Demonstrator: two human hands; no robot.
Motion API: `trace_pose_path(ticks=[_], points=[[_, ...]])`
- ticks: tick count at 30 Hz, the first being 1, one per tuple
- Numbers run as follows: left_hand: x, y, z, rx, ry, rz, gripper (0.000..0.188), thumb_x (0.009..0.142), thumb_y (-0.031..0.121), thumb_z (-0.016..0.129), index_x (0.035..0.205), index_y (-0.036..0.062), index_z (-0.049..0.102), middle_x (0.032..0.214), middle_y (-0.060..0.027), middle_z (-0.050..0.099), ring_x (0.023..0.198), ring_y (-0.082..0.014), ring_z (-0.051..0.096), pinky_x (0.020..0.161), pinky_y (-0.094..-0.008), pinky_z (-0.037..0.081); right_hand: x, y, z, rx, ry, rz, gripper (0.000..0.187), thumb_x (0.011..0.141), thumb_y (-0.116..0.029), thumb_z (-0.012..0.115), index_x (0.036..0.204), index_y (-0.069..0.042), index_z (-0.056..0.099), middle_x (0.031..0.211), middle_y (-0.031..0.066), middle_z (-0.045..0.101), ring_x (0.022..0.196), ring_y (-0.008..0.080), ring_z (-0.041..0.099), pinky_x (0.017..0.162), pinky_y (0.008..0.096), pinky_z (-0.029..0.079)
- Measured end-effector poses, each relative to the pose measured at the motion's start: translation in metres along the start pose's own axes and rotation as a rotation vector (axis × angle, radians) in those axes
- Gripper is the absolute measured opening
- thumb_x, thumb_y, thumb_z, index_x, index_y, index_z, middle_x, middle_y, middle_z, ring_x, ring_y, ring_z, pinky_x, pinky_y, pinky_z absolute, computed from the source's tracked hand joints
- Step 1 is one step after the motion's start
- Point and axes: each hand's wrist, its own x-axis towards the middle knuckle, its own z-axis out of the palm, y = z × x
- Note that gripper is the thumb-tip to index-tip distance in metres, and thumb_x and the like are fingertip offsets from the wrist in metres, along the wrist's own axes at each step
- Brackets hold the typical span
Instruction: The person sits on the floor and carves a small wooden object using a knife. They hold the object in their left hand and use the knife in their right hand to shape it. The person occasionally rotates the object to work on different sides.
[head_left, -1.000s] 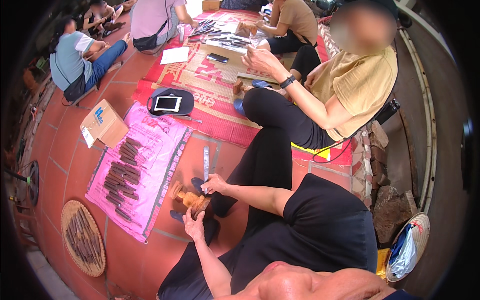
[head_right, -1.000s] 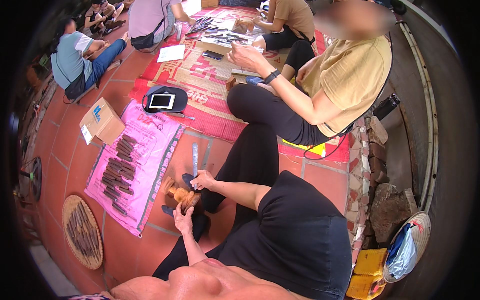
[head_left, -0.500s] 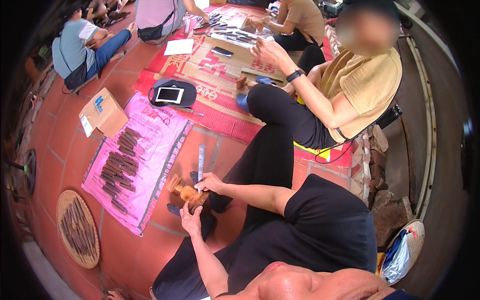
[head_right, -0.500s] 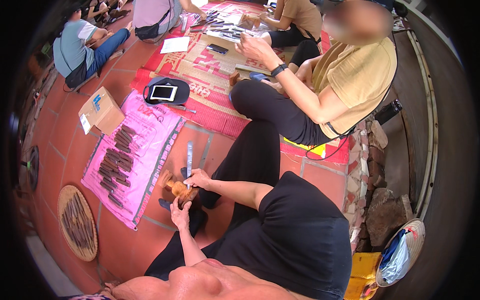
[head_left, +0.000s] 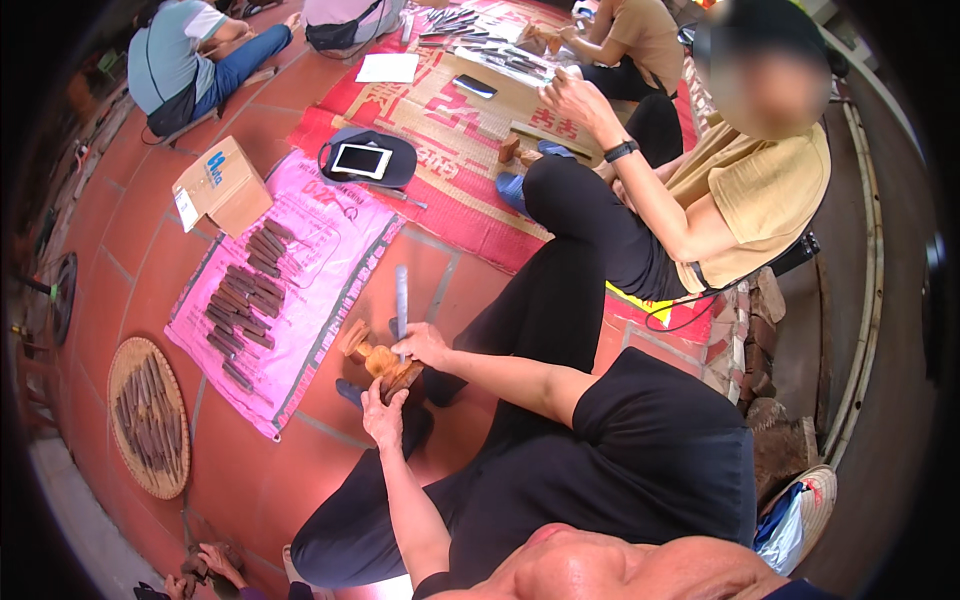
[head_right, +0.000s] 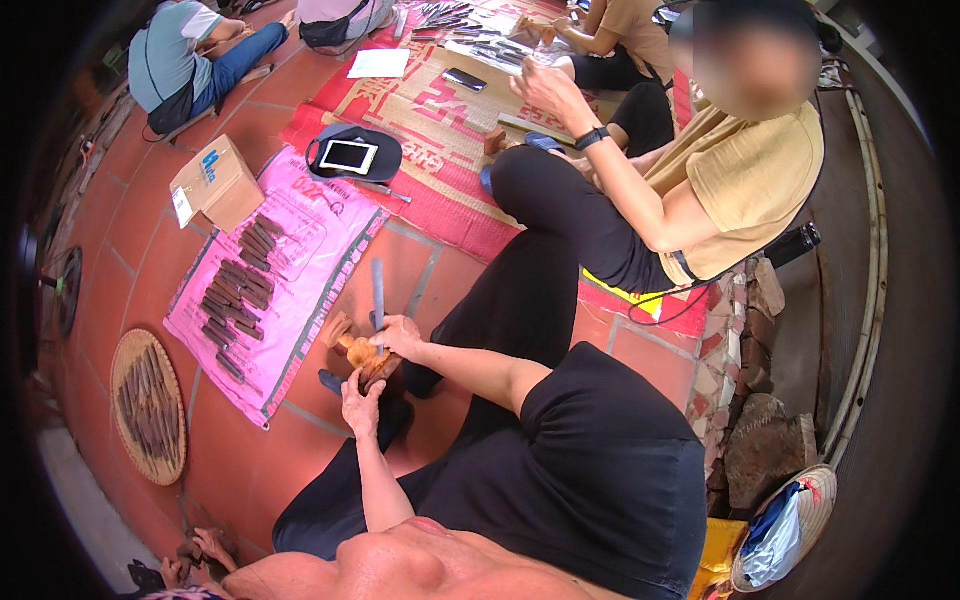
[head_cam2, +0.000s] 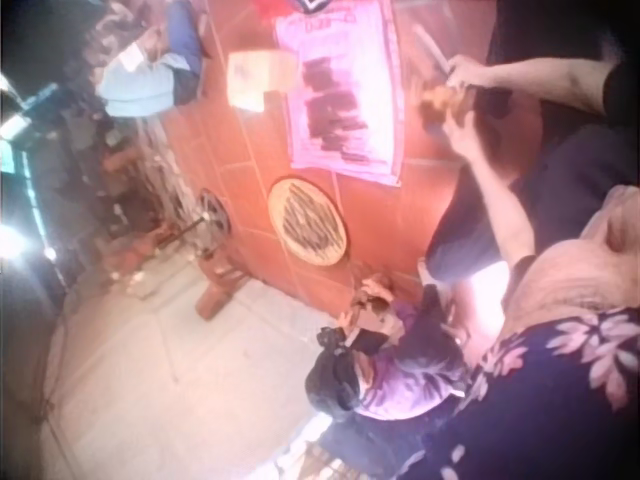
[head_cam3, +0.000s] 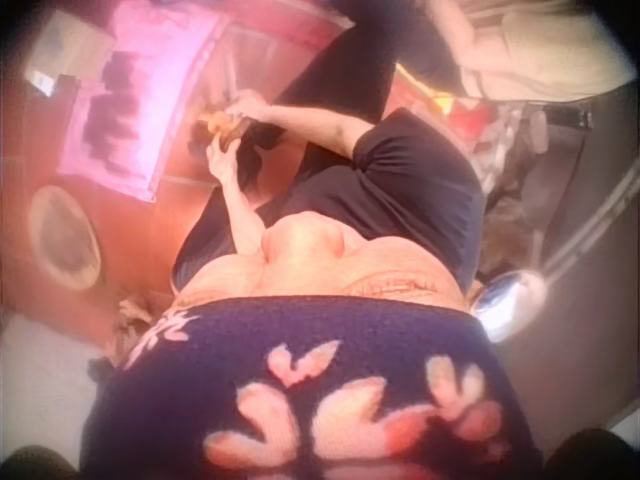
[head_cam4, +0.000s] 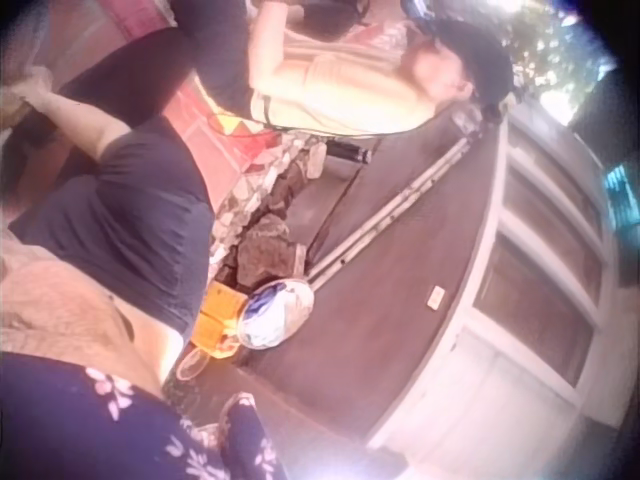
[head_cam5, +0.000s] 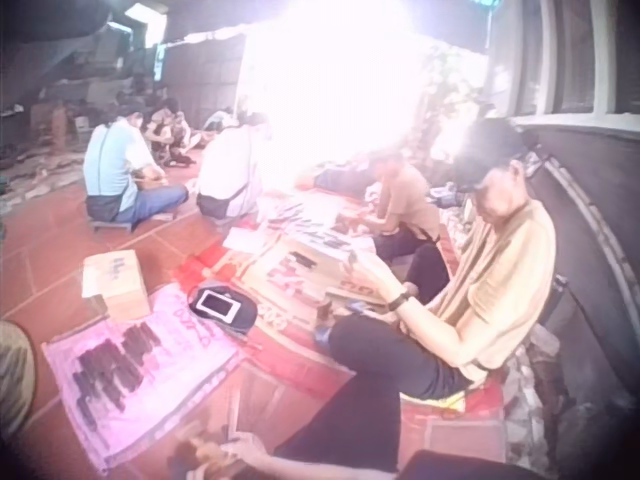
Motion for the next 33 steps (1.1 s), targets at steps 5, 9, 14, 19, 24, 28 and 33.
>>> trace_pose_path(ticks=[5,9,14,19,24,28,33], points=[[0.001,-0.001,0.002,-0.018,0.010,0.009,0.057,0.070,0.034,0.077,0.122,0.0165,0.059,0.107,-0.0082,0.057,0.101,-0.0293,0.059,0.086,-0.0418,0.048,0.008,-0.006,-0.012,0.256,0.035,0.155,0.018,0.077,-0.011,0.070,0.093,-0.004,0.065,0.071,0.0037,0.065,0.061,0.0097,0.061,0.054,0.0222,0.049],[0.002,0.001,0.005,-0.005,-0.009,0.001,0.058,0.070,0.035,0.076,0.122,0.0166,0.058,0.107,-0.0083,0.056,0.101,-0.0294,0.059,0.086,-0.0419,0.048,0.007,0.004,-0.007,0.109,-0.029,0.039,0.016,0.076,-0.011,0.071,0.089,-0.003,0.065,0.071,0.0030,0.064,0.062,0.0094,0.060,0.054,0.0224,0.048],[0.002,-0.002,0.004,0.004,-0.004,0.001,0.058,0.071,0.037,0.074,0.123,0.0155,0.059,0.107,-0.0085,0.057,0.101,-0.0288,0.060,0.087,-0.0404,0.048,0.013,-0.006,-0.009,0.262,0.067,0.131,0.013,0.075,-0.009,0.072,0.086,-0.004,0.066,0.064,0.0024,0.061,0.052,0.0097,0.057,0.046,0.0239,0.045],[0.002,0.001,0.002,-0.008,-0.009,-0.009,0.058,0.071,0.033,0.076,0.123,0.0145,0.059,0.107,-0.0075,0.058,0.102,-0.0271,0.060,0.087,-0.0393,0.048,0.007,-0.004,-0.005,0.141,-0.010,0.105,0.018,0.075,-0.014,0.074,0.088,-0.005,0.066,0.070,0.0006,0.063,0.060,0.0074,0.059,0.054,0.0222,0.047],[0.001,-0.003,0.006,-0.011,0.000,-0.006,0.057,0.070,0.035,0.076,0.122,0.0163,0.059,0.106,-0.0072,0.057,0.101,-0.0281,0.060,0.085,-0.0407,0.048,0.009,-0.001,-0.001,0.174,0.075,0.071,0.011,0.073,-0.008,0.073,0.080,-0.004,0.066,0.062,0.0003,0.060,0.051,0.0079,0.054,0.047,0.0237,0.043],[0.002,-0.004,0.004,-0.015,0.000,0.001,0.057,0.070,0.037,0.075,0.121,0.0170,0.058,0.106,-0.0067,0.056,0.101,-0.0283,0.060,0.085,-0.0411,0.048,0.009,-0.005,0.001,0.172,0.087,0.075,0.010,0.073,-0.009,0.073,0.079,-0.004,0.066,0.062,0.0010,0.061,0.051,0.0087,0.054,0.046,0.0240,0.043],[0.000,-0.002,0.004,0.001,-0.002,-0.011,0.059,0.070,0.037,0.076,0.122,0.0155,0.058,0.106,-0.0069,0.057,0.101,-0.0277,0.060,0.085,-0.0405,0.048,0.006,-0.006,-0.002,0.121,0.025,0.104,0.012,0.074,-0.007,0.071,0.084,-0.005,0.065,0.069,0.0015,0.063,0.057,0.0088,0.058,0.052,0.0235,0.047]])
